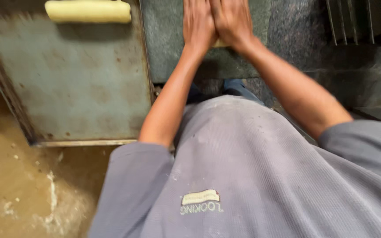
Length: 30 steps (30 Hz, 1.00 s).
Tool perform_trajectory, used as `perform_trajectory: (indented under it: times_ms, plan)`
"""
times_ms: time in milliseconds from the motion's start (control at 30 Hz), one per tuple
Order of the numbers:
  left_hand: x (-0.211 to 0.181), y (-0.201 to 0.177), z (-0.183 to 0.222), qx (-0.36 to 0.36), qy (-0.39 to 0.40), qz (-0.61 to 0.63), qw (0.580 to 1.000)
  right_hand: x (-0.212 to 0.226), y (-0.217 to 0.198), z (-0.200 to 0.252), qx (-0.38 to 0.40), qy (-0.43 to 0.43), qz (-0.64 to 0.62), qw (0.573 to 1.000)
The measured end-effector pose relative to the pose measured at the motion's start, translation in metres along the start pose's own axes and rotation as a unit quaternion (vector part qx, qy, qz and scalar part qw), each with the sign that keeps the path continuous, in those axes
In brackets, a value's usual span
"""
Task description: The person shapes pieces of dough into long rolls by hand on a counter and places them onto a metal tray.
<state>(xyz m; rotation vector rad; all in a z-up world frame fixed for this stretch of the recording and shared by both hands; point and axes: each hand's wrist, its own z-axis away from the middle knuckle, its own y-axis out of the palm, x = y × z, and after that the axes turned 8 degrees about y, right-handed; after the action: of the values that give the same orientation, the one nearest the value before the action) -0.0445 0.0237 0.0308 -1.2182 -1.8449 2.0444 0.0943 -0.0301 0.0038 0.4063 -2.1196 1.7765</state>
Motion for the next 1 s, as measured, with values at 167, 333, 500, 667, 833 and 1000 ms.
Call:
perform_trajectory:
  times_ms: [167,333,500,667,833,1000]
  plan:
    - [-0.051,-0.040,0.080,-0.042,0.003,-0.031,0.999,0.059,-0.059,0.045,0.032,0.007,-0.049,0.998]
    - [-0.039,-0.064,0.018,0.131,-0.121,-0.076,0.981,0.056,-0.060,-0.002,0.048,0.047,0.021,0.998]
    - [-0.015,-0.034,0.000,-0.017,-0.075,-0.078,0.994,0.050,-0.059,-0.027,0.044,0.085,0.007,0.995]
    - [0.012,0.002,0.007,-0.163,-0.010,0.033,0.986,0.026,-0.052,-0.025,0.018,0.050,-0.091,0.994]
    - [0.030,-0.005,0.008,-0.117,0.031,0.135,0.983,-0.012,-0.091,-0.027,0.075,0.071,-0.300,0.948]
    - [0.021,-0.040,0.042,-0.055,0.079,0.113,0.989,-0.024,-0.138,0.020,0.208,0.124,-0.259,0.935]
